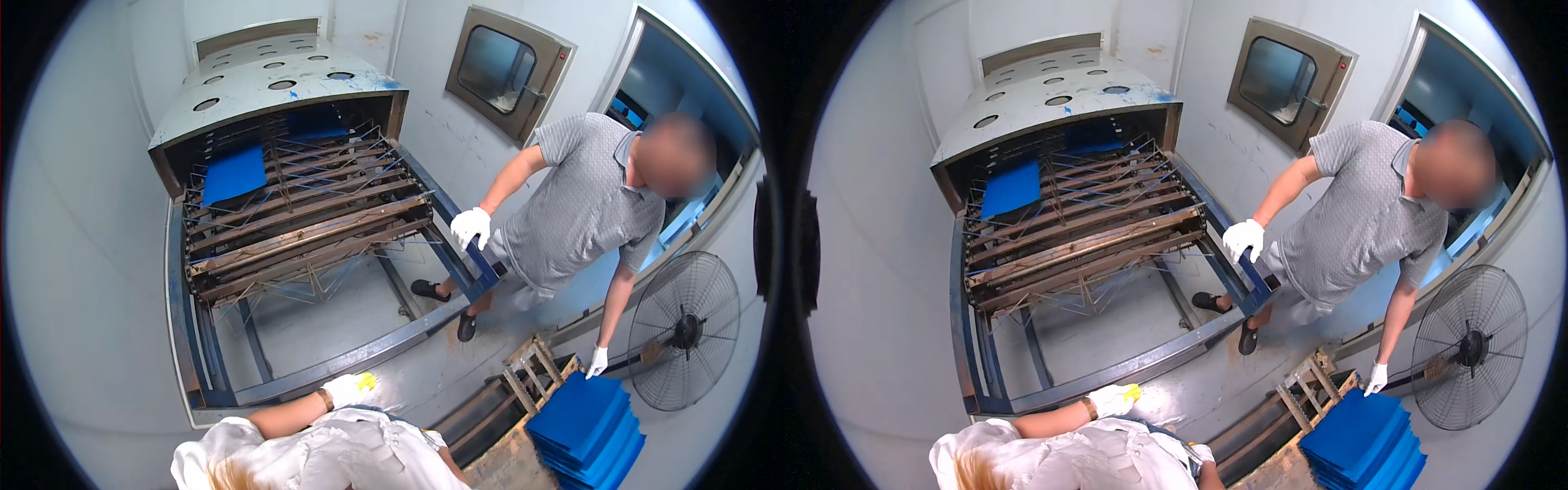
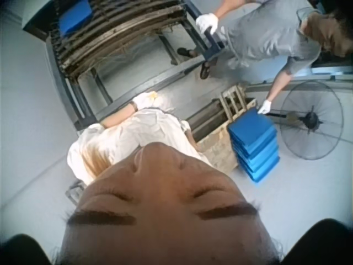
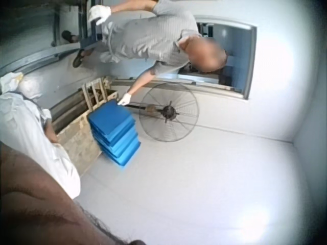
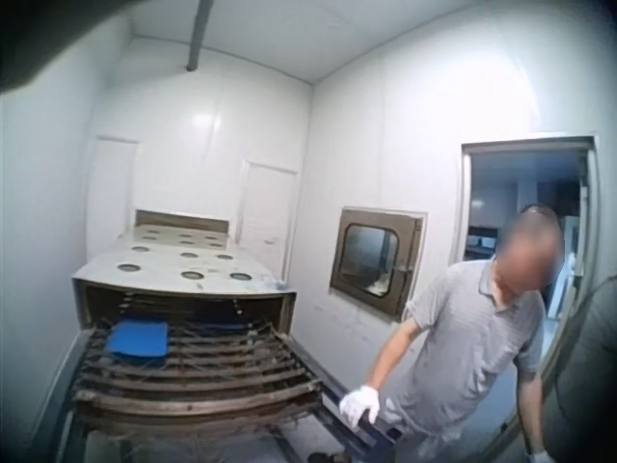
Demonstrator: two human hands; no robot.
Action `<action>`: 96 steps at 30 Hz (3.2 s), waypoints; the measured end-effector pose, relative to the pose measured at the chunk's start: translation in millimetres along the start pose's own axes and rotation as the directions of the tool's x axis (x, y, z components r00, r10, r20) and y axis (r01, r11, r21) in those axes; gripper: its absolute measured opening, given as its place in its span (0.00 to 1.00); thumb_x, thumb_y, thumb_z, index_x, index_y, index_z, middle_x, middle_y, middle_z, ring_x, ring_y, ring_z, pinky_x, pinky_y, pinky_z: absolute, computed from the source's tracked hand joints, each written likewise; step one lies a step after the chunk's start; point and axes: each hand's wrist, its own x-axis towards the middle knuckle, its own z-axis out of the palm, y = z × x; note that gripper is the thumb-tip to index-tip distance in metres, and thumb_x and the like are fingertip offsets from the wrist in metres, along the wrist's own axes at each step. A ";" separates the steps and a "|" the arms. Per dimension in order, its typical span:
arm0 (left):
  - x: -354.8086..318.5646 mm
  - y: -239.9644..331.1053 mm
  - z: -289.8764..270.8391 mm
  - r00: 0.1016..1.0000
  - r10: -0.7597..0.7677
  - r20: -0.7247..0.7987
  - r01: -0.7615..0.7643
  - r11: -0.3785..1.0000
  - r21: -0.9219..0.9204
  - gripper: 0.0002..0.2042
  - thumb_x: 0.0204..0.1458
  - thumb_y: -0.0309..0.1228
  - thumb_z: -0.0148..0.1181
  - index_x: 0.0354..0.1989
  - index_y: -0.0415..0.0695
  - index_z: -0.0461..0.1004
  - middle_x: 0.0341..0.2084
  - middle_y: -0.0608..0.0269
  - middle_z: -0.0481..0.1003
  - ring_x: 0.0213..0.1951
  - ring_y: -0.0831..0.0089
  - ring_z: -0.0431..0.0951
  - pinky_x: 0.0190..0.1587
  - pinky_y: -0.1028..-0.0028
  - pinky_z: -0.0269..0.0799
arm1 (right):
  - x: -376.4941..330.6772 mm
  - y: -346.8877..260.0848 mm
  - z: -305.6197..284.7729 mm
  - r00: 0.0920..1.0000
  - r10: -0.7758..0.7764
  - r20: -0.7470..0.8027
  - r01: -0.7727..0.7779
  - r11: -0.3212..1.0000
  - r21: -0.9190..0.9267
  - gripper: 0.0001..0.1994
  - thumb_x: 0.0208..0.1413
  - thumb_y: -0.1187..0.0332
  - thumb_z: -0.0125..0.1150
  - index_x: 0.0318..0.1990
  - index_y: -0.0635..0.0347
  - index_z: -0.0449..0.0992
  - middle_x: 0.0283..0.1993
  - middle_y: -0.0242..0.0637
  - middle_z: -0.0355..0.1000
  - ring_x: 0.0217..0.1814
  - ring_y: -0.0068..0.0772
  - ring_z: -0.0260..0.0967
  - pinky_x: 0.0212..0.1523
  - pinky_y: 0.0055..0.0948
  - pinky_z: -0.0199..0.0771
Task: The person repeatedly picks up blue rectangular plates from a metal rack and stacks them onto a wooden pallet. A coworker assists by placing additional plates onto the rack for the person to retrieve. The person wears white gloves and handles the plates one by one in a continuous loop.
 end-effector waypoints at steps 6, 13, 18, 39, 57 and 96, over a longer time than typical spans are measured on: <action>-38.3 21.2 -0.8 0.992 0.068 -0.103 -0.075 0.994 -0.073 0.06 0.52 0.33 0.46 0.32 0.47 0.67 0.11 0.75 0.61 0.11 0.84 0.56 0.11 0.82 0.52 | 119.8 13.3 -3.7 0.907 -0.394 0.151 0.353 0.512 -0.783 0.12 0.48 0.61 0.44 0.28 0.54 0.74 0.29 0.43 0.71 0.30 0.42 0.69 0.30 0.36 0.68; -72.1 53.5 -27.0 0.984 0.177 0.039 -0.162 0.955 -0.248 0.10 0.52 0.41 0.44 0.27 0.49 0.63 0.07 0.77 0.53 0.09 0.83 0.51 0.10 0.81 0.48 | 139.7 -175.4 -0.8 0.862 -0.495 0.110 0.478 0.722 -0.499 0.12 0.49 0.61 0.44 0.28 0.55 0.73 0.27 0.38 0.72 0.30 0.40 0.68 0.30 0.33 0.67; -96.7 78.2 -34.4 0.952 0.299 0.066 -0.262 0.906 -0.334 0.13 0.52 0.43 0.42 0.22 0.50 0.63 0.07 0.77 0.53 0.08 0.82 0.51 0.10 0.80 0.48 | 136.4 -262.6 33.8 0.797 -0.578 0.177 0.556 0.587 -0.589 0.16 0.47 0.56 0.46 0.31 0.58 0.74 0.34 0.43 0.70 0.40 0.43 0.66 0.39 0.34 0.65; -93.7 154.2 -117.7 0.958 0.287 -0.010 -0.255 0.832 -0.493 0.08 0.53 0.31 0.42 0.35 0.42 0.67 0.23 0.66 0.66 0.23 0.76 0.63 0.26 0.81 0.61 | 135.5 -331.6 96.1 0.743 -0.358 0.566 0.669 0.353 -0.655 0.19 0.52 0.53 0.43 0.41 0.57 0.71 0.39 0.40 0.70 0.41 0.32 0.68 0.36 0.33 0.66; -132.6 172.7 -143.7 0.886 0.460 -0.061 -0.407 0.706 -0.580 0.05 0.51 0.31 0.43 0.23 0.49 0.62 0.14 0.73 0.59 0.16 0.80 0.60 0.18 0.83 0.57 | 22.0 -744.2 227.7 0.250 -0.962 0.111 0.945 0.217 -0.245 0.14 0.50 0.65 0.53 0.38 0.67 0.67 0.34 0.40 0.69 0.35 0.32 0.66 0.35 0.30 0.68; 37.0 -19.4 121.4 0.987 -0.158 0.032 0.159 0.987 -0.037 0.19 0.52 0.39 0.40 0.49 0.40 0.60 0.48 0.57 0.62 0.49 0.66 0.62 0.48 0.67 0.62 | -88.0 -62.1 -172.5 0.255 0.245 -0.935 0.632 0.690 0.353 0.09 0.47 0.67 0.53 0.26 0.66 0.69 0.13 0.33 0.63 0.14 0.23 0.59 0.15 0.26 0.57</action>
